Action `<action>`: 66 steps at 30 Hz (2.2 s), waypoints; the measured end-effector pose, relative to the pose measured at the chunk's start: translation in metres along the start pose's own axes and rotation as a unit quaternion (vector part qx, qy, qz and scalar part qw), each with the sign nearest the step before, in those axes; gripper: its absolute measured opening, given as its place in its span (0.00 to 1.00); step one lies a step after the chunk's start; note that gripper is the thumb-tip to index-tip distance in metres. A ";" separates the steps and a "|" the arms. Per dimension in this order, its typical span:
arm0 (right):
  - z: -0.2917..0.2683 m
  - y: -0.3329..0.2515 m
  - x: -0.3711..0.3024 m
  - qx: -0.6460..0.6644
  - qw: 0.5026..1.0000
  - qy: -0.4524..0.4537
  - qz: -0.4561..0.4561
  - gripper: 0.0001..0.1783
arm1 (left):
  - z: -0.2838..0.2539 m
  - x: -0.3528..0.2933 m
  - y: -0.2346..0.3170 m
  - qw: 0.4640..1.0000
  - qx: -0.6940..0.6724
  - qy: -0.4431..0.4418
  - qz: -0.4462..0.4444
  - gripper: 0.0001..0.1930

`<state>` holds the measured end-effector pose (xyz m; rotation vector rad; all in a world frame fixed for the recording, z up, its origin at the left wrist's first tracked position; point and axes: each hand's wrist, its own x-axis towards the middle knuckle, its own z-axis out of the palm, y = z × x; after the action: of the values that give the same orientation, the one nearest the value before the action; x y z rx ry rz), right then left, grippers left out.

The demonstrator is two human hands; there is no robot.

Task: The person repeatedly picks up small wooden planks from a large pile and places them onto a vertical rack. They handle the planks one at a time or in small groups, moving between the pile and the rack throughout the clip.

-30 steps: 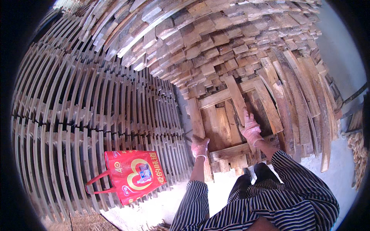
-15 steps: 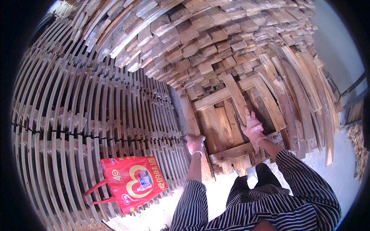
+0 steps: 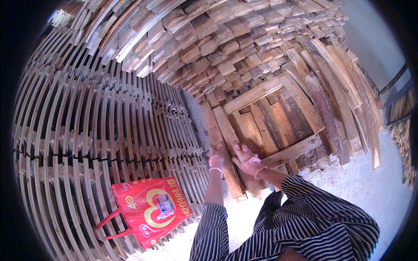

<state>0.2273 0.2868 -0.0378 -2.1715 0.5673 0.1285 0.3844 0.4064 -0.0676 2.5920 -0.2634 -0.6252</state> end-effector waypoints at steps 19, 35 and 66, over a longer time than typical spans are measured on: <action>-0.205 0.077 0.021 -0.112 0.959 0.198 0.169 0.32 | 0.014 0.019 -0.010 0.984 -0.172 -0.013 0.041 0.41; -0.004 -0.010 0.103 0.047 0.996 0.070 0.039 0.50 | -0.006 0.000 0.009 0.999 0.011 -0.041 0.028 0.42; -0.347 0.100 -0.093 -0.176 0.877 0.356 0.271 0.44 | 0.025 0.047 -0.023 0.992 0.008 -0.043 -0.122 0.43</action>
<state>0.0630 -0.0020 0.1317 -2.3137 1.6858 -0.3143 0.4155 0.4041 -0.1162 2.6383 0.0229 -0.8239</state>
